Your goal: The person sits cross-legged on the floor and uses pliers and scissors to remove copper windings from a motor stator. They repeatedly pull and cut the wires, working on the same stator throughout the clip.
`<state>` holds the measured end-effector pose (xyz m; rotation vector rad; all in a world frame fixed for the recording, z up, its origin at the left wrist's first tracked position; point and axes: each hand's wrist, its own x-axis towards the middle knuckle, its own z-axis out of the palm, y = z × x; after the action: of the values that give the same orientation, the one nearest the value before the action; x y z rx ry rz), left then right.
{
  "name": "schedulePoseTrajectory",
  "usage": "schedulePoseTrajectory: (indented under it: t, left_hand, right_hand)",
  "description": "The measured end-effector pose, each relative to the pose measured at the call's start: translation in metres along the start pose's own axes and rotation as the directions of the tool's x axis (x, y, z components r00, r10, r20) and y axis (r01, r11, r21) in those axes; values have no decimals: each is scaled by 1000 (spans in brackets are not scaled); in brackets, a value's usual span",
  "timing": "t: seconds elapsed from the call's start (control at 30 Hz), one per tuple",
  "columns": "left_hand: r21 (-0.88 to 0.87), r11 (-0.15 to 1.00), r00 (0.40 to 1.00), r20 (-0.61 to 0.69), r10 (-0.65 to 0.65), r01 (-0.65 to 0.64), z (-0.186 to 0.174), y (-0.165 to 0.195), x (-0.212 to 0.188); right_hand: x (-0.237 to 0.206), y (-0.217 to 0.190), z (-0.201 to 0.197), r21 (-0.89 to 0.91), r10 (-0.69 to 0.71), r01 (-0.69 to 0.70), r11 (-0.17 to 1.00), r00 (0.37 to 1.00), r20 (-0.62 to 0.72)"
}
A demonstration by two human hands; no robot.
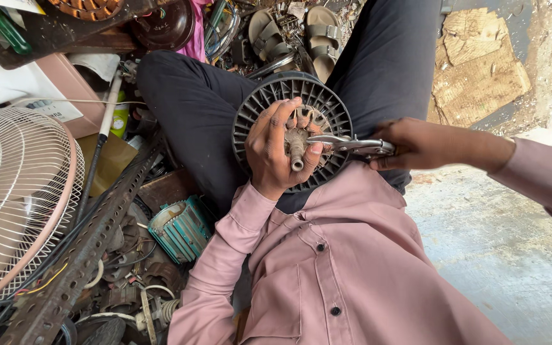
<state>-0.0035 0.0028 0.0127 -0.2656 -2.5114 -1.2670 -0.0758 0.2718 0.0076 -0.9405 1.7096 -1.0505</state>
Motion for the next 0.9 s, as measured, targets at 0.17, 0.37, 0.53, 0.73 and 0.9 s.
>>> schedulePoseTrajectory:
  t: [0.17,0.37,0.53,0.73,0.9]
  left_hand:
    - [-1,1000,1000,0,-10,10,0,0,0]
    - [8,1000,1000,7,-3,3,1,-2,-3]
    - [-20,1000,1000,16,-16,16,2,-1,-2]
    - [3,1000,1000,-3,5,-5,0,-3,-1]
    - [-11,1000,1000,-8,-15,15,1,-2,-2]
  right_hand:
    - [-14,-35,5,-537,384,-378,754,917,-106]
    - [-9,-6,-12,-344,255,-225,912,966,45]
    - [6,31,-19,204,452,-613,763,732,509]
    - [-2,44,-10,204,523,-661,722,714,466]
    - [-2,34,3,289,345,-406,867,908,240]
